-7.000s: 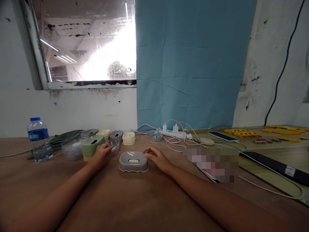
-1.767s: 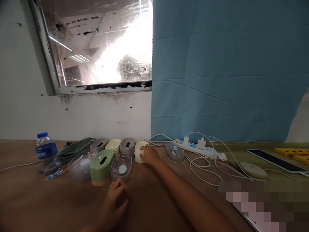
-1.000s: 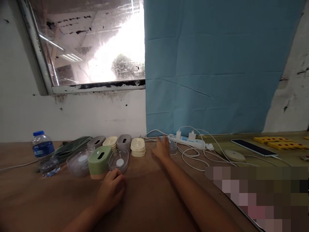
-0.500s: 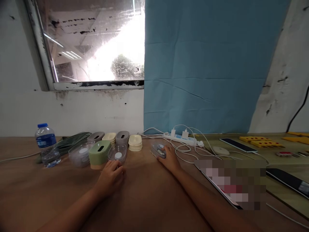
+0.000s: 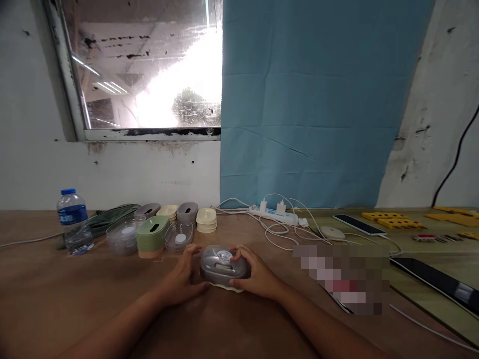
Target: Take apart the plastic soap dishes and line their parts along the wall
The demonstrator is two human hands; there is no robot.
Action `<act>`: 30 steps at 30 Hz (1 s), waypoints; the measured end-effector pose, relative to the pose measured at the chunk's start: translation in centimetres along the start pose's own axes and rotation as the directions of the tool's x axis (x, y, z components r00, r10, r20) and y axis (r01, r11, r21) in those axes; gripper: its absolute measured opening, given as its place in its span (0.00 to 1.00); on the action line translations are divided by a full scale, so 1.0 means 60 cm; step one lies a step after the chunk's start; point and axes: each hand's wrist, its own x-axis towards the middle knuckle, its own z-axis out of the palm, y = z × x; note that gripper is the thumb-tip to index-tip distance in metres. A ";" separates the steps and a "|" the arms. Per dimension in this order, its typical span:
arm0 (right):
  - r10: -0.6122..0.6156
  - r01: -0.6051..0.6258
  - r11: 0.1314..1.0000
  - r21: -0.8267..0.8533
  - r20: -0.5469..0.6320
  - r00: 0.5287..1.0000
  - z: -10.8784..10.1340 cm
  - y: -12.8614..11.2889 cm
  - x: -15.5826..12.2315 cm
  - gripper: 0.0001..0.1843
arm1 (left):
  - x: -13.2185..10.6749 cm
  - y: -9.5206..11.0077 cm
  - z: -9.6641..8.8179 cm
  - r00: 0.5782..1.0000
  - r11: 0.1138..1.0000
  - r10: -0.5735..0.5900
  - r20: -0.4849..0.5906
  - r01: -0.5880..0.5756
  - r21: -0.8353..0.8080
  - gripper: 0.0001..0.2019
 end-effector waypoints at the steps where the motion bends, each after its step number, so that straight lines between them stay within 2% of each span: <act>1: -0.006 0.005 1.000 0.014 0.018 1.000 0.001 -0.001 -0.001 0.21 | -0.003 -0.005 -0.009 1.000 1.000 -0.011 0.029 0.012 -0.014 0.37; 3: -0.019 0.017 0.998 0.057 0.041 0.999 0.003 -0.002 -0.004 0.21 | -0.008 -0.017 -0.023 0.994 0.996 -0.061 0.095 0.067 -0.060 0.40; 6: -0.044 0.039 0.986 0.159 0.029 0.999 0.009 0.002 -0.006 0.20 | -0.011 -0.028 -0.027 0.983 0.988 -0.102 0.154 0.118 -0.099 0.43; 10: 0.006 0.037 0.954 0.299 -0.140 0.990 0.015 0.010 0.003 0.20 | -0.010 -0.029 -0.017 0.987 0.991 -0.079 0.143 0.093 -0.097 0.42; 13: 0.155 -0.012 0.919 0.394 -0.333 0.930 0.008 0.007 0.013 0.21 | -0.009 -0.022 -0.017 0.998 0.999 -0.019 0.064 0.022 -0.034 0.40; 16: 0.350 -0.097 0.847 0.523 -0.410 0.842 -0.010 -0.004 0.020 0.20 | -0.005 -0.014 -0.023 0.989 0.974 0.132 -0.062 -0.117 0.196 0.34; 19: 0.474 -0.232 0.797 0.558 -0.338 0.813 -0.025 -0.013 0.021 0.19 | -0.002 -0.004 -0.029 0.936 0.855 0.342 -0.088 -0.271 0.442 0.28; 22: 0.499 -0.336 0.791 0.511 -0.221 0.838 -0.029 -0.017 0.019 0.19 | -0.003 0.011 -0.032 0.869 0.721 0.495 0.026 -0.427 0.546 0.25; 24: 0.497 -0.365 0.786 0.498 -0.159 0.853 -0.023 -0.020 0.018 0.21 | -0.005 0.020 -0.034 0.842 0.681 0.519 0.149 -0.512 0.523 0.23; 26: 0.495 -0.377 0.777 0.504 -0.120 0.860 -0.015 -0.024 0.016 0.21 | -0.005 0.026 -0.038 0.819 0.684 0.512 0.260 -0.572 0.453 0.20; 30: 0.493 -0.374 0.753 0.541 -0.088 0.865 -0.004 -0.032 0.015 0.22 | -0.003 0.023 -0.048 0.792 0.713 0.502 0.348 -0.606 0.351 0.17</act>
